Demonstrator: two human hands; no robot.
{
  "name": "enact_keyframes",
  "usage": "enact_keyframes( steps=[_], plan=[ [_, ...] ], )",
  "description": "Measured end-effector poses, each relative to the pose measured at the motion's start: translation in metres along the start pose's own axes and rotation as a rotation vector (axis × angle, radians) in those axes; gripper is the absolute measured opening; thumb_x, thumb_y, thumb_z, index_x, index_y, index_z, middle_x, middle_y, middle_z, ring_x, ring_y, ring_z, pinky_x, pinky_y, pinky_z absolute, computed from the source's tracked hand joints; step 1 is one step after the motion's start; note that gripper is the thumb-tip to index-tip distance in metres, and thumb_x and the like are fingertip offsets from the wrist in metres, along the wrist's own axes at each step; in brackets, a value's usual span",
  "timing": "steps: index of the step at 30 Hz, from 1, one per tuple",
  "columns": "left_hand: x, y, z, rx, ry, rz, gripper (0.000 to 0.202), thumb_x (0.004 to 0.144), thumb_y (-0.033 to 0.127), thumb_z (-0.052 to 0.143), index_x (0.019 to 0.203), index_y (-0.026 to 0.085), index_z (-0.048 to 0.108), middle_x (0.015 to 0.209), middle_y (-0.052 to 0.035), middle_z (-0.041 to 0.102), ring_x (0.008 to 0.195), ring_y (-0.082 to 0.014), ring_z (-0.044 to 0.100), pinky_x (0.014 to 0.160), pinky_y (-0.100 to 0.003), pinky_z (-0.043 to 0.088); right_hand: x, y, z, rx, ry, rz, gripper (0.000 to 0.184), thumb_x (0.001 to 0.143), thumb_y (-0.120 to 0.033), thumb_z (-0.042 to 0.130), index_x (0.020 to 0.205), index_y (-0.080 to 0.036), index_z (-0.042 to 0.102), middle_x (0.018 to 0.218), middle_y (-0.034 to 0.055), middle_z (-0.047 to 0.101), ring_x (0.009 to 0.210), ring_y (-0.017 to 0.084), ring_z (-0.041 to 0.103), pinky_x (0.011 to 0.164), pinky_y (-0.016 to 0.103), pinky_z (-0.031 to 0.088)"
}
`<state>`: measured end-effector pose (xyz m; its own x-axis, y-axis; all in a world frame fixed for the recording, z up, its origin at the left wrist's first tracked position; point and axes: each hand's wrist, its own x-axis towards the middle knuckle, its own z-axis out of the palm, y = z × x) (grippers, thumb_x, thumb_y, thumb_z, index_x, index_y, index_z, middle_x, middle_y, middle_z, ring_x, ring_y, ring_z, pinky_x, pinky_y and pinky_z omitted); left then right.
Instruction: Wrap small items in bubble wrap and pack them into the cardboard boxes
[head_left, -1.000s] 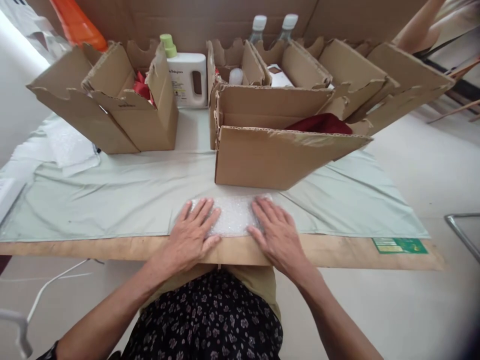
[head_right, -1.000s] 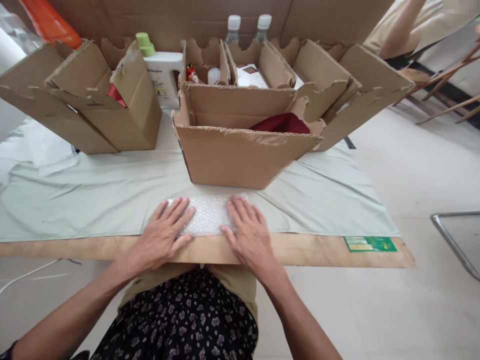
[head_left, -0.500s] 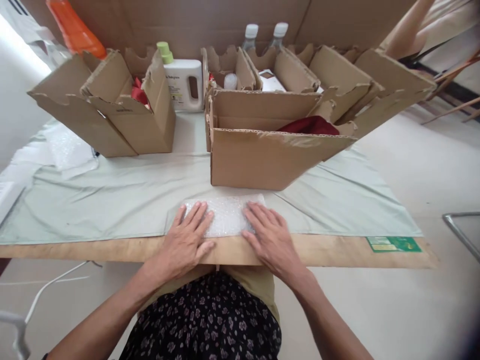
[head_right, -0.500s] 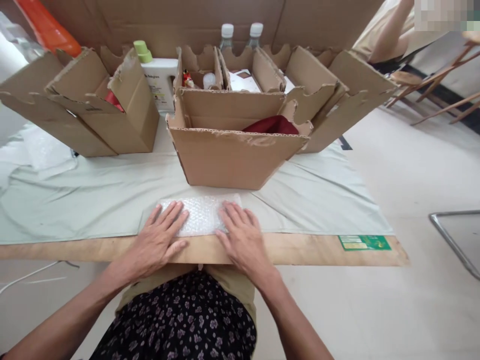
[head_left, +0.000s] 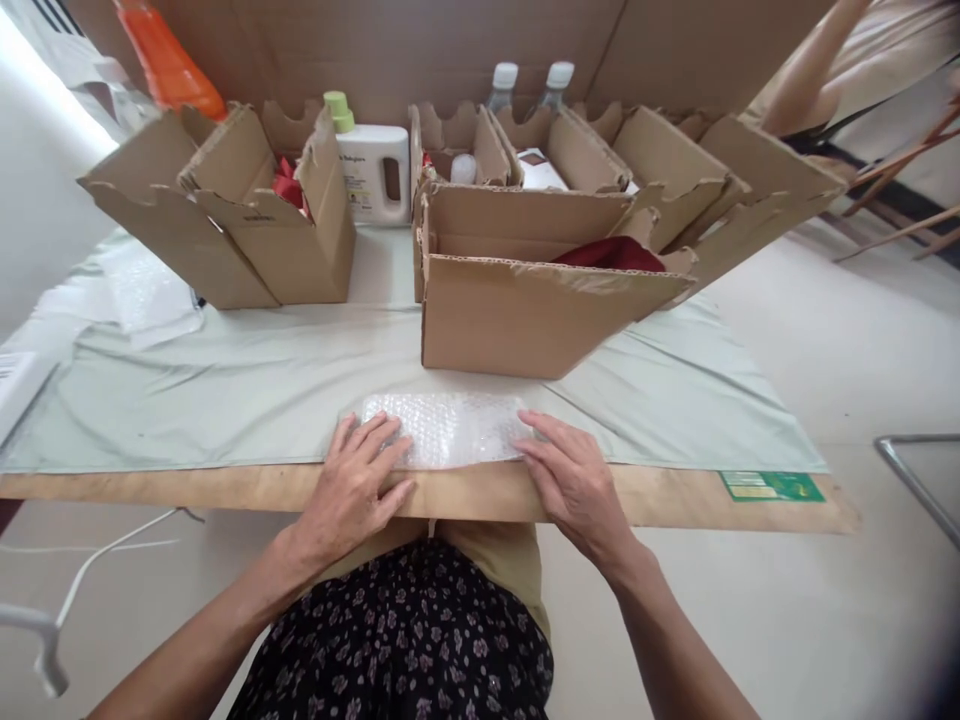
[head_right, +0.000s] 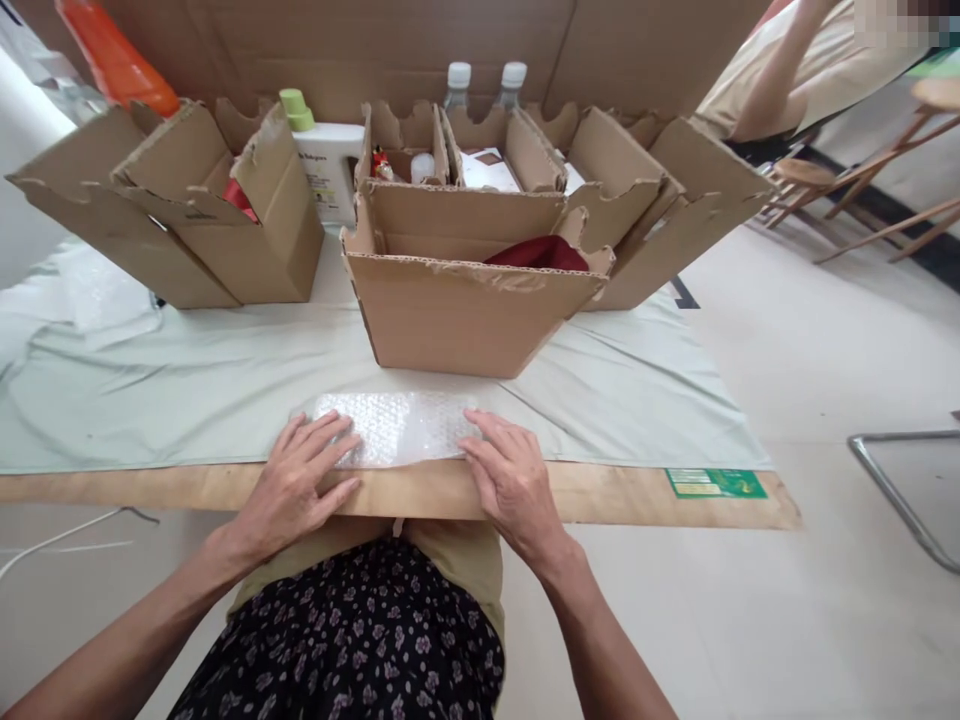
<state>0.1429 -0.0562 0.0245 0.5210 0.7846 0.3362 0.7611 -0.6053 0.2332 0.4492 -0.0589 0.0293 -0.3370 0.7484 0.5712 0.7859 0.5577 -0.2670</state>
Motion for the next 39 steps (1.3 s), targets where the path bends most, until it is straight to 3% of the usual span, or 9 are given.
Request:
enact_keyframes(
  steps=[4, 8, 12, 15, 19, 23, 27, 33, 39],
  plan=[
    [0.007, -0.010, -0.004, -0.007, 0.129, 0.045, 0.030, 0.097, 0.005, 0.054, 0.118, 0.019, 0.071, 0.130, -0.0121, 0.075, 0.132, -0.0315, 0.064, 0.117, -0.066, 0.045, -0.003, -0.030, -0.021, 0.170, 0.048, 0.005, 0.017, 0.097, -0.008, 0.061, 0.107, -0.020, 0.067, 0.109, 0.0073, 0.079, 0.113, 0.022, 0.072, 0.095, 0.041, 0.055],
    [0.032, -0.032, -0.003, 0.032, 0.244, 0.108, 0.034, 0.093, 0.002, 0.058, 0.111, 0.025, 0.076, 0.151, -0.0103, 0.062, 0.153, -0.0332, 0.044, 0.124, -0.068, 0.033, -0.013, -0.073, -0.014, 0.262, 0.015, -0.012, 0.017, 0.095, -0.009, 0.067, 0.106, -0.023, 0.068, 0.098, 0.0007, 0.080, 0.100, 0.019, 0.074, 0.089, 0.040, 0.058],
    [0.045, -0.053, 0.000, 0.037, 0.049, 0.011, 0.055, 0.088, -0.005, 0.048, 0.123, 0.028, 0.074, 0.165, -0.0083, 0.047, 0.160, -0.0343, 0.032, 0.126, -0.069, 0.028, -0.013, -0.111, 0.021, 0.335, -0.081, -0.045, 0.011, 0.098, -0.012, 0.062, 0.100, -0.020, 0.069, 0.090, 0.0017, 0.078, 0.088, 0.018, 0.070, 0.082, 0.038, 0.056],
    [0.023, -0.048, -0.015, -0.056, -0.036, -0.041, 0.071, 0.083, -0.008, 0.043, 0.143, 0.025, 0.062, 0.168, -0.0131, 0.042, 0.161, -0.0346, 0.030, 0.126, -0.068, 0.030, -0.004, -0.124, 0.042, 0.292, -0.154, -0.036, 0.013, 0.101, -0.015, 0.058, 0.094, -0.019, 0.069, 0.081, 0.0022, 0.073, 0.078, 0.018, 0.064, 0.073, 0.036, 0.050],
    [-0.020, -0.012, -0.039, -0.404, -0.127, -0.032, 0.077, 0.085, 0.004, 0.051, 0.159, 0.024, 0.040, 0.153, -0.0136, 0.058, 0.150, -0.0283, 0.047, 0.122, -0.054, 0.045, 0.017, -0.124, 0.051, 0.379, -0.227, 0.029, 0.012, 0.103, -0.018, 0.057, 0.101, -0.018, 0.070, 0.087, 0.0027, 0.074, 0.080, 0.018, 0.064, 0.078, 0.035, 0.050],
    [-0.037, 0.013, -0.028, -0.527, 0.027, -0.128, 0.060, 0.095, 0.012, 0.059, 0.152, 0.025, 0.047, 0.122, -0.0101, 0.072, 0.116, -0.0239, 0.067, 0.102, -0.044, 0.060, 0.027, -0.113, 0.044, 0.533, -0.295, 0.069, 0.021, 0.101, -0.029, 0.064, 0.120, -0.021, 0.068, 0.101, 0.0038, 0.078, 0.091, 0.020, 0.069, 0.087, 0.038, 0.052],
    [-0.033, 0.012, -0.010, -0.495, 0.150, -0.230, 0.043, 0.099, 0.014, 0.060, 0.141, 0.021, 0.057, 0.112, -0.0079, 0.074, 0.102, -0.0200, 0.069, 0.090, -0.036, 0.060, 0.017, -0.099, 0.036, 0.452, -0.244, 0.113, 0.045, 0.099, -0.034, 0.067, 0.141, -0.022, 0.056, 0.120, 0.0094, 0.076, 0.103, 0.024, 0.070, 0.091, 0.043, 0.056],
    [-0.024, 0.007, -0.004, -0.294, 0.253, -0.270, 0.043, 0.100, 0.018, 0.061, 0.142, 0.020, 0.056, 0.098, -0.0053, 0.073, 0.088, -0.0205, 0.067, 0.082, -0.036, 0.057, 0.005, -0.101, 0.050, 0.291, -0.056, 0.275, 0.043, 0.102, -0.023, 0.060, 0.145, -0.024, 0.055, 0.096, 0.0049, 0.073, 0.082, 0.020, 0.067, 0.079, 0.038, 0.058],
    [-0.013, 0.005, -0.002, -0.272, 0.251, -0.239, 0.049, 0.102, 0.022, 0.061, 0.150, 0.021, 0.050, 0.092, -0.0031, 0.070, 0.083, -0.0196, 0.063, 0.080, -0.035, 0.053, 0.002, -0.108, 0.060, 0.119, 0.020, 0.276, 0.047, 0.098, -0.019, 0.062, 0.144, -0.025, 0.057, 0.105, 0.0088, 0.071, 0.096, 0.025, 0.067, 0.089, 0.045, 0.054]
  ],
)
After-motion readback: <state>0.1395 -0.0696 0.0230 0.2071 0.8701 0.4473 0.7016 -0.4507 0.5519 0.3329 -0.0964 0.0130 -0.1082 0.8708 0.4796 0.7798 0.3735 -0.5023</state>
